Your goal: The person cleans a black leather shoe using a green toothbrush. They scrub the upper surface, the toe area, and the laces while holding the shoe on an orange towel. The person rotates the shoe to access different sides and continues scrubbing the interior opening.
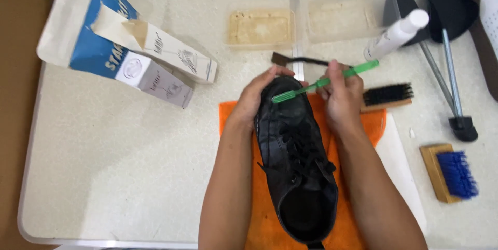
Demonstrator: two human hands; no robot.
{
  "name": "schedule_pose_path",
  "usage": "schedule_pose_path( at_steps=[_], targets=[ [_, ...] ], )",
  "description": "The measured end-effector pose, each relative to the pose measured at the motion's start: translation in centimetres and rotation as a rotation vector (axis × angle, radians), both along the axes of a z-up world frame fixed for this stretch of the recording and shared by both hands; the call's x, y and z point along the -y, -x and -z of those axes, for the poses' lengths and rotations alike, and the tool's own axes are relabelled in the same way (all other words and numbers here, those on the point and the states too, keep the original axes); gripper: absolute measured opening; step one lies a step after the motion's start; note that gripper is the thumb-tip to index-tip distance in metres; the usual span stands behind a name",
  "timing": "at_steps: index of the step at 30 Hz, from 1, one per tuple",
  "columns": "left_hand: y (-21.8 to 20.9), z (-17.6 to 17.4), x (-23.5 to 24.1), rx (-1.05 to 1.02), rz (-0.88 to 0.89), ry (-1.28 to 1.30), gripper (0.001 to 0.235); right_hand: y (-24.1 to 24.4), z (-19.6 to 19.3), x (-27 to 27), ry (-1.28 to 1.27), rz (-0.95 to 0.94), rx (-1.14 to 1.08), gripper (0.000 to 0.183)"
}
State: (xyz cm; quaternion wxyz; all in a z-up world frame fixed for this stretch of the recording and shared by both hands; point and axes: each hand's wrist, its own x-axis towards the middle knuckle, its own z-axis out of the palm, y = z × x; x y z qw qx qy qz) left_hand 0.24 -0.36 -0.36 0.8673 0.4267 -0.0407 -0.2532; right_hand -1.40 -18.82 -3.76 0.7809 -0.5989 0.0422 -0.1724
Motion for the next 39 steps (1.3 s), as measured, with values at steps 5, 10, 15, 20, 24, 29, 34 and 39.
schedule_pose_path(
  at_steps=[5, 10, 15, 20, 24, 29, 34, 39],
  targets=[
    [0.2, -1.0, -0.2, -0.035, 0.026, 0.002, 0.048, -0.1, 1.5, 0.4, 0.095, -0.024, -0.031, 0.044],
    [0.2, -1.4, -0.3, -0.027, 0.045, -0.022, 0.049, 0.3, -0.3, 0.3, 0.136, 0.051, -0.089, 0.043],
    [-0.6, -0.2, 0.0, -0.030, 0.078, 0.004, 0.048, 0.3, -0.3, 0.1, 0.175, 0.003, -0.018, 0.044],
    [-0.7, 0.1, 0.1, -0.054, 0.077, 0.034, 0.049, -0.1, 0.7, 1.3, 0.162, 0.061, 0.066, 0.043],
    [-1.0, 0.9, 0.0, -0.060, 0.089, 0.029, 0.050, -0.3, 0.7, 1.4, 0.020, 0.061, 0.137, 0.044],
    [-1.0, 0.2, 0.1, -0.055, 0.090, -0.003, 0.050, 0.2, 0.1, 0.8, 0.156, 0.030, 0.043, 0.042],
    [-1.0, -0.2, 0.2, -0.061, 0.064, -0.013, 0.051, 0.2, -0.6, 0.7, 0.110, 0.084, 0.019, 0.043],
    [-1.1, -0.3, 0.2, -0.071, 0.053, 0.012, 0.050, 0.8, 0.9, 0.5, 0.210, -0.015, -0.017, 0.041]
  ],
)
